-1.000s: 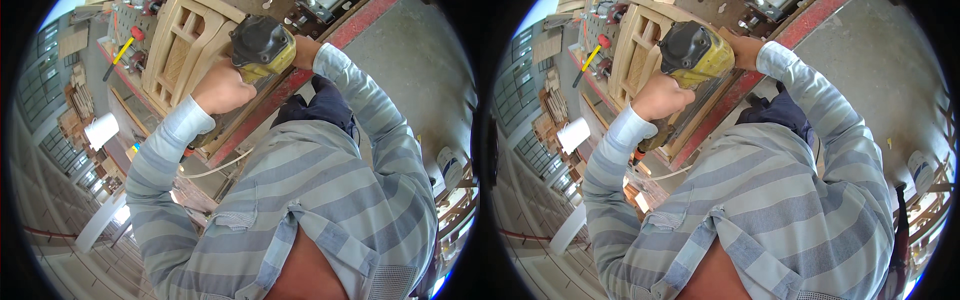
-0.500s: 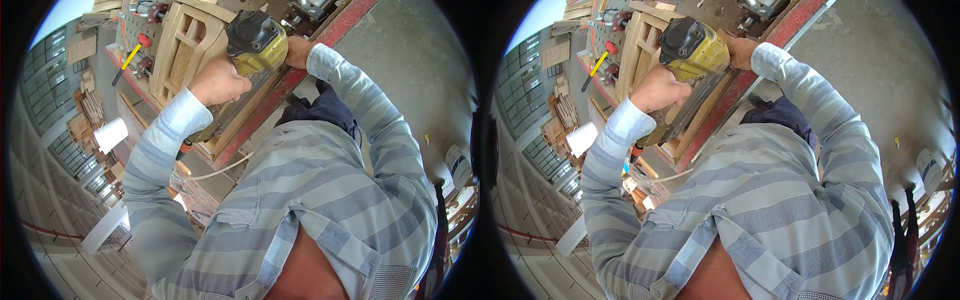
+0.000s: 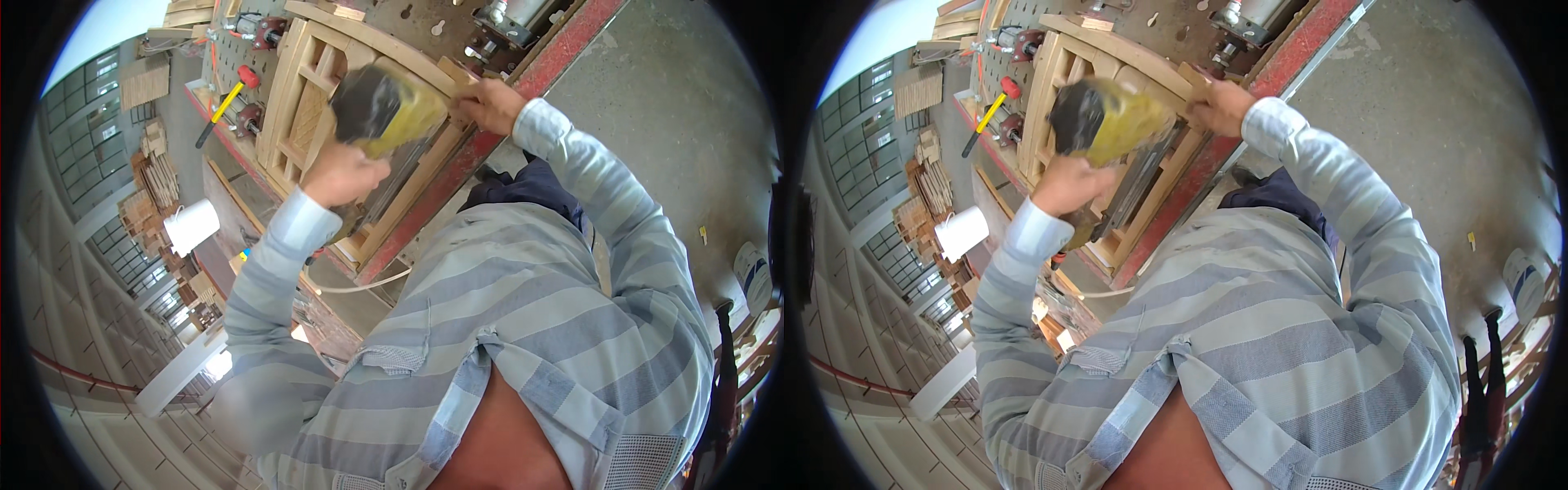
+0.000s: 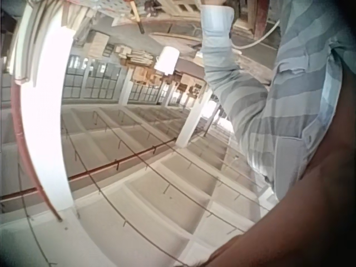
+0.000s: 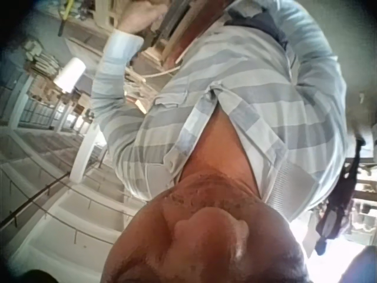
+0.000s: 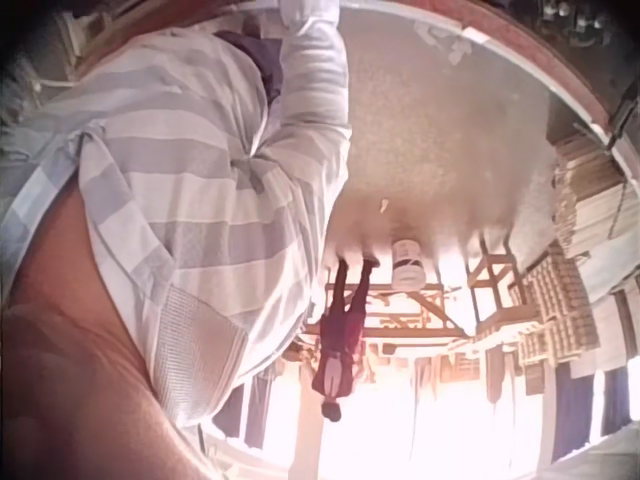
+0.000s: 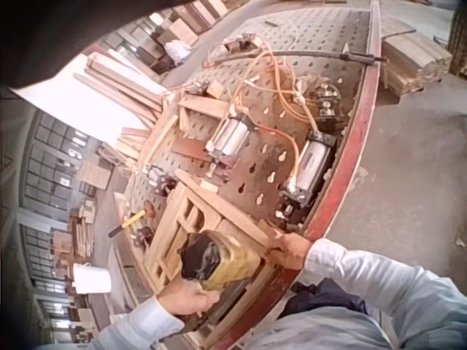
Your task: Assembling wooden frame components using a pneumatic nail gun and a specialized jig.
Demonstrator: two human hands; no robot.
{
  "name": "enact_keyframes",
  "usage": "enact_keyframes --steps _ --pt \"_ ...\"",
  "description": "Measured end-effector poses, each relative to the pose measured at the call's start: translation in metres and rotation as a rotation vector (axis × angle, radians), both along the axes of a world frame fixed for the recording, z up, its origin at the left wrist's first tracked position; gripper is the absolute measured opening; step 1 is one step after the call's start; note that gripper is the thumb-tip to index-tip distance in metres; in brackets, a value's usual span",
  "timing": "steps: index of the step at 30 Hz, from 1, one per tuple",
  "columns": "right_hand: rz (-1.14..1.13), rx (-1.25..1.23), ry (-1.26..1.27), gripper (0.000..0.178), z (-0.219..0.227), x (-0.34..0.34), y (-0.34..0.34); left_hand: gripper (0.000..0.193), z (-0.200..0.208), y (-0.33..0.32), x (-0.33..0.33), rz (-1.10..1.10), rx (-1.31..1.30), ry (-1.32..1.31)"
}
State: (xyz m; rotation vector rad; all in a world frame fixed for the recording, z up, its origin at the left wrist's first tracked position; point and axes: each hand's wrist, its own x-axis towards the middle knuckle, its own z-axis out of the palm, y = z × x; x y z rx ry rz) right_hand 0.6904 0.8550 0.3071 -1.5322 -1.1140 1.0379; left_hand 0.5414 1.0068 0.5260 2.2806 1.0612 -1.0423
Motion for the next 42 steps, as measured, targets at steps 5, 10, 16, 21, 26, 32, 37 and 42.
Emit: enact_keyframes --steps 5,10,16,21,26,32,37,42 --pt "0.156 -0.22 0.432 0.02 0.013 -0.039 0.007 0.024 -0.019 0.014 -0.048 -0.095 0.079 -0.756" --pt "0.095 -0.132 0.455 0.022 -0.008 -0.062 0.049 0.025 -0.014 0.029 -0.033 0.334 0.035 -0.373" --pt "0.027 -0.114 0.516 0.024 -0.026 -0.078 0.089 0.024 -0.039 0.07 -0.043 0.425 0.038 -0.311" --pt "0.028 -0.19 0.42 0.033 -0.026 -0.079 0.104 0.018 -0.046 0.093 -0.034 0.626 -0.378 -0.641" --pt "0.021 -0.278 0.426 0.034 -0.013 -0.082 0.109 0.021 -0.045 0.102 -0.032 0.825 -0.501 -0.644" --pt "-0.026 -0.294 0.666 0.033 -0.028 -0.085 0.111 0.023 -0.038 0.091 -0.022 0.814 -0.46 -0.563" --pt "-0.071 -0.267 0.729 0.033 -0.029 -0.088 0.113 0.022 -0.036 0.091 -0.019 0.717 -0.465 -0.606" --pt "-0.166 -0.201 0.761 0.033 -0.032 -0.094 0.115 0.018 -0.035 0.099 -0.009 0.695 -0.513 -0.584"
